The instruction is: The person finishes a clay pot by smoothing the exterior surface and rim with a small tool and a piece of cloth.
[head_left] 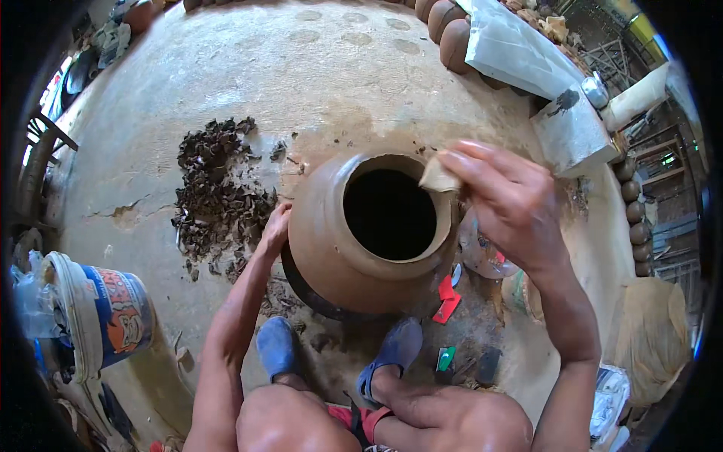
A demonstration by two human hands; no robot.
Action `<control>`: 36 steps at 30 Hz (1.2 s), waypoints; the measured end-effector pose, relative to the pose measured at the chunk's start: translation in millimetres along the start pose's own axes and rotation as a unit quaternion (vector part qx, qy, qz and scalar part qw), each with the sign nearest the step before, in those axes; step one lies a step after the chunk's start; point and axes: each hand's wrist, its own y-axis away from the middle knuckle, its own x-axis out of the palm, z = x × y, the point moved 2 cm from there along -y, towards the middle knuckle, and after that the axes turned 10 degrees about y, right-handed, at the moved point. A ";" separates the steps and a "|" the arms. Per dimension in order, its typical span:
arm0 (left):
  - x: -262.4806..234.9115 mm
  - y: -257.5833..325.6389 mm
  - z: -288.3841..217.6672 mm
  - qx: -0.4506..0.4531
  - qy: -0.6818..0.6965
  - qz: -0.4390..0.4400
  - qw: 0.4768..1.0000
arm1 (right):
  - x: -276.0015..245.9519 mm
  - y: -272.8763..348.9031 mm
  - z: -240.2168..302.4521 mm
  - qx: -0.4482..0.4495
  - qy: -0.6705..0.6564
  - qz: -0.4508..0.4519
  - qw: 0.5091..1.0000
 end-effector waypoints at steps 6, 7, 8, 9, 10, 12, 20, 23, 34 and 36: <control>20.5 13.4 -5.7 0.016 -0.059 0.010 0.998 | 19.6 -25.9 16.2 -0.165 0.124 0.095 0.974; 17.2 17.2 -2.7 0.015 -0.060 0.010 0.998 | 20.8 -24.6 17.0 -0.173 0.140 0.108 0.969; 13.9 21.9 0.5 0.016 -0.063 -0.002 0.998 | 21.8 -22.9 17.5 -0.171 0.139 0.109 0.969; 10.8 28.7 4.4 0.018 -0.065 -0.015 0.998 | 22.9 -20.9 17.5 -0.159 0.137 0.116 0.971; 4.1 36.7 15.2 0.019 -0.070 -0.017 0.997 | 23.3 -20.6 18.7 -0.146 0.134 0.119 0.973; -15.0 55.0 42.2 0.121 -0.172 -0.187 0.960 | 23.3 -30.2 26.7 -0.154 0.128 0.121 0.972; 34.0 251.6 85.9 -0.374 0.155 0.123 0.906 | 11.2 -29.4 37.0 -0.205 0.185 0.106 0.955; 6.3 202.0 65.7 -0.282 0.090 0.042 0.954 | 7.5 -23.5 37.8 -0.182 0.202 0.192 0.943; 40.8 202.5 73.8 -0.166 0.001 -0.013 0.986 | 12.4 -28.7 34.4 -0.194 0.221 0.151 0.944; 19.1 248.2 139.7 -0.398 0.183 0.196 0.877 | 17.2 -36.9 43.4 -0.193 0.196 0.130 0.952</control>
